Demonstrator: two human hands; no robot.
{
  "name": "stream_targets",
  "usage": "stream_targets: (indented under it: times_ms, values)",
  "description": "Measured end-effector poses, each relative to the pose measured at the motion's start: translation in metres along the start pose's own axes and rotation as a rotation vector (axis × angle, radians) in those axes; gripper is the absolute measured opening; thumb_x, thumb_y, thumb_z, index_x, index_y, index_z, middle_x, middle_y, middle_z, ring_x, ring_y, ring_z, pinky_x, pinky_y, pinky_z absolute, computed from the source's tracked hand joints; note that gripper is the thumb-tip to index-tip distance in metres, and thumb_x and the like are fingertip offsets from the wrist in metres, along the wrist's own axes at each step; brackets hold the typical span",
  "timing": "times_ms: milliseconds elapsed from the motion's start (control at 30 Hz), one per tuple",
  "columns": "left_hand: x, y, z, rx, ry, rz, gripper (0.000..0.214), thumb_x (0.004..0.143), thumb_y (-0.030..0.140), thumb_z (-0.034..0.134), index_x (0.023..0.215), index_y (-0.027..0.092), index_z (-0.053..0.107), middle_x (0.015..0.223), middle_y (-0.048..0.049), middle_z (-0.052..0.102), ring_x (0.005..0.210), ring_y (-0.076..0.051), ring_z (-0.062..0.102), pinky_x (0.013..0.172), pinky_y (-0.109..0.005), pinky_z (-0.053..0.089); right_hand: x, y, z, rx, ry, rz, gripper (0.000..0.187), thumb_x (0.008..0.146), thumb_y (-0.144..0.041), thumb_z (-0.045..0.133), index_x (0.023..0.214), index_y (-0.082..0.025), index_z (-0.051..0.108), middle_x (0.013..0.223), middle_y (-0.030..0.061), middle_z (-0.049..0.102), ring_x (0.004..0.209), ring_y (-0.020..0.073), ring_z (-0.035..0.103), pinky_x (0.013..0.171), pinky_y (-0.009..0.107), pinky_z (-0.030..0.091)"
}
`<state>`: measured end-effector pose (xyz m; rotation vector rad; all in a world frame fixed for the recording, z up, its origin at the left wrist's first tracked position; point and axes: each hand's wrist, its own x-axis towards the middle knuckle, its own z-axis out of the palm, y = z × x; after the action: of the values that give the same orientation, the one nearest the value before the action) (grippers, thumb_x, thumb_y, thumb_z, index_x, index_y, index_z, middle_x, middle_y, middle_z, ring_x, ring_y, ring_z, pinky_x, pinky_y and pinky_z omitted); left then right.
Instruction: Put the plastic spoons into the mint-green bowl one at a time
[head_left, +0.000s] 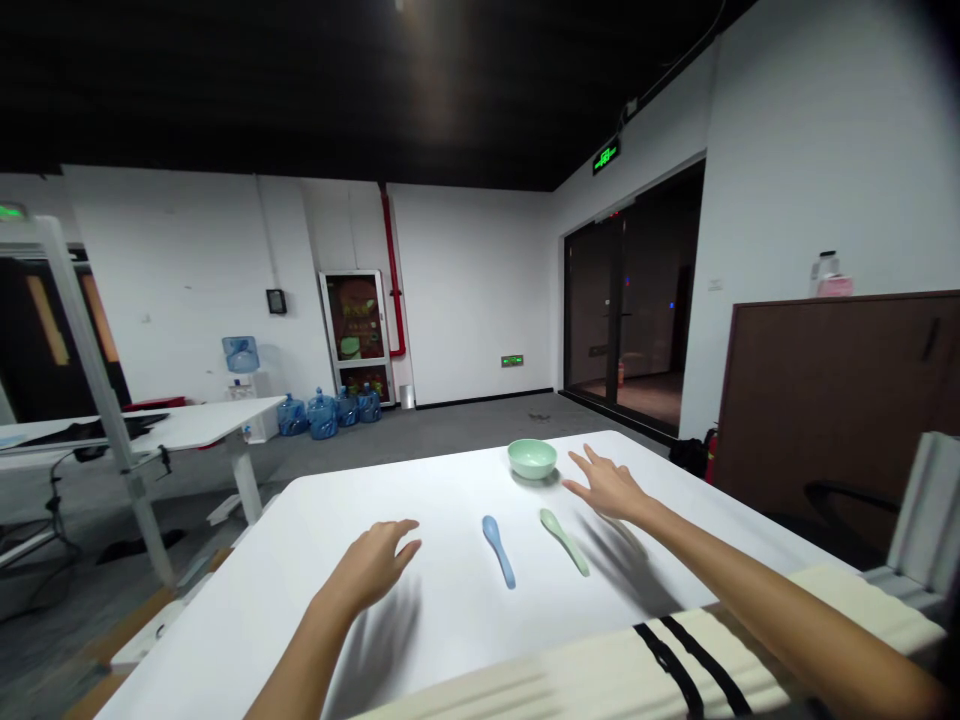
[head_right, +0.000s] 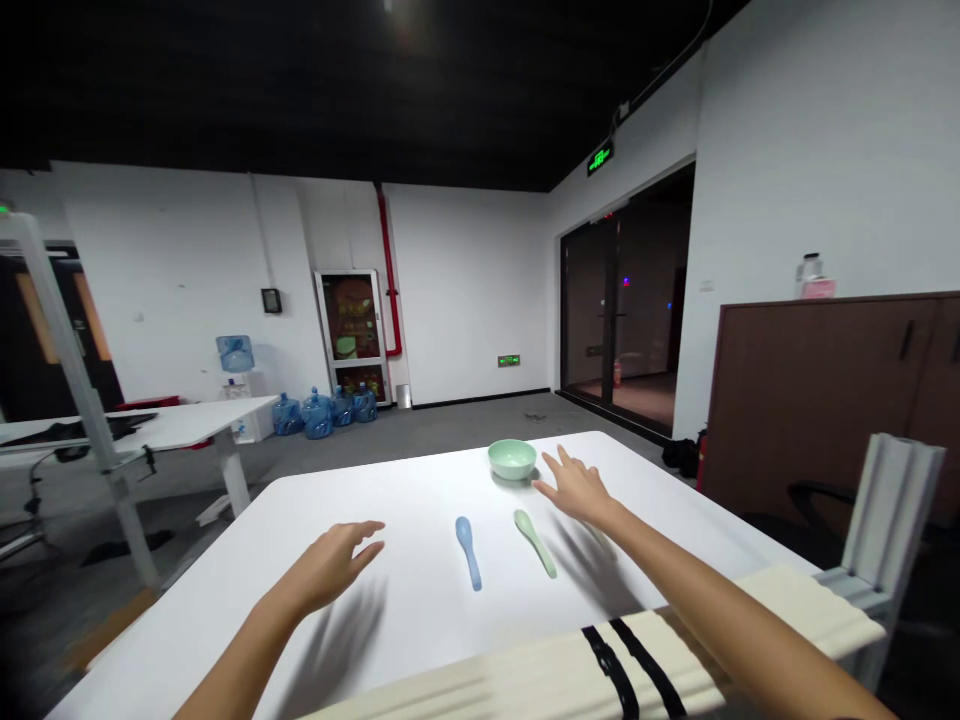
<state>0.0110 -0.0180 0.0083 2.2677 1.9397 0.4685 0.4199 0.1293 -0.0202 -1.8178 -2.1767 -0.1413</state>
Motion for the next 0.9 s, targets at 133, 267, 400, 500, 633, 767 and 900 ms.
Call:
stream_targets:
  times_ms: [133,267,400,500,633,767,900]
  values:
    - [0.002,-0.002,0.001,-0.006,0.020,0.009,0.055,0.091,0.056,0.035,0.129,0.024,0.059,0.130,-0.0087,0.063,0.120,-0.029,0.058,0.095,-0.039,0.045,-0.011,0.017,0.006,0.002,0.003,0.033,0.073,0.090,-0.067,0.029,0.153,-0.031,0.022,0.161,0.0130,0.011,0.141,0.0376,0.025,0.103,0.058,0.030]
    - [0.004,-0.005,0.003,-0.005,0.035,0.012,0.056,0.091,0.057,0.034,0.130,0.025,0.058,0.131,-0.0081,0.063,0.121,-0.028,0.057,0.094,-0.038,0.046,-0.017,0.022,0.009,0.037,-0.009,0.013,0.074,0.090,-0.068,0.029,0.154,-0.031,0.022,0.161,0.0130,0.012,0.141,0.0363,0.024,0.106,0.056,0.027]
    - [0.005,-0.007,0.003,0.002,0.034,0.012,0.056,0.091,0.058,0.034,0.130,0.025,0.058,0.132,-0.0078,0.063,0.121,-0.028,0.057,0.094,-0.037,0.046,-0.019,0.018,0.009,0.082,-0.070,0.001,0.076,0.089,-0.069,0.031,0.153,-0.030,0.024,0.161,0.0143,0.010,0.141,0.0367,0.025,0.106,0.057,0.026]
    - [0.004,-0.007,0.002,0.011,0.034,-0.002,0.056,0.091,0.058,0.035,0.129,0.024,0.059,0.132,-0.0080,0.062,0.122,-0.028,0.057,0.095,-0.038,0.046,-0.020,0.016,0.011,0.105,-0.092,-0.002,0.076,0.089,-0.069,0.032,0.153,-0.029,0.024,0.161,0.0147,0.009,0.141,0.0370,0.025,0.106,0.056,0.026]
    - [0.005,-0.006,0.001,0.015,0.031,-0.011,0.056,0.090,0.058,0.035,0.129,0.025,0.059,0.132,-0.0078,0.063,0.122,-0.028,0.057,0.097,-0.038,0.046,-0.018,0.019,0.017,0.126,-0.102,-0.007,0.074,0.089,-0.067,0.035,0.153,-0.028,0.026,0.160,0.0142,0.013,0.138,0.0357,0.032,0.106,0.051,0.028]
    - [0.006,-0.006,0.002,0.016,0.028,-0.006,0.057,0.090,0.059,0.035,0.129,0.025,0.059,0.132,-0.0079,0.062,0.123,-0.029,0.056,0.097,-0.038,0.046,-0.010,0.031,0.021,0.123,-0.015,0.010,0.066,0.092,-0.058,0.036,0.146,-0.019,0.039,0.152,0.0161,0.035,0.134,0.0294,0.040,0.106,0.040,0.031]
    - [0.007,-0.007,0.004,0.010,0.021,0.005,0.057,0.090,0.059,0.035,0.129,0.025,0.059,0.132,-0.0079,0.063,0.122,-0.029,0.057,0.096,-0.039,0.047,-0.006,0.049,0.024,0.057,-0.029,0.135,0.055,0.091,-0.051,0.044,0.129,-0.013,0.056,0.128,0.0186,0.058,0.118,0.0289,0.054,0.094,0.037,0.040]
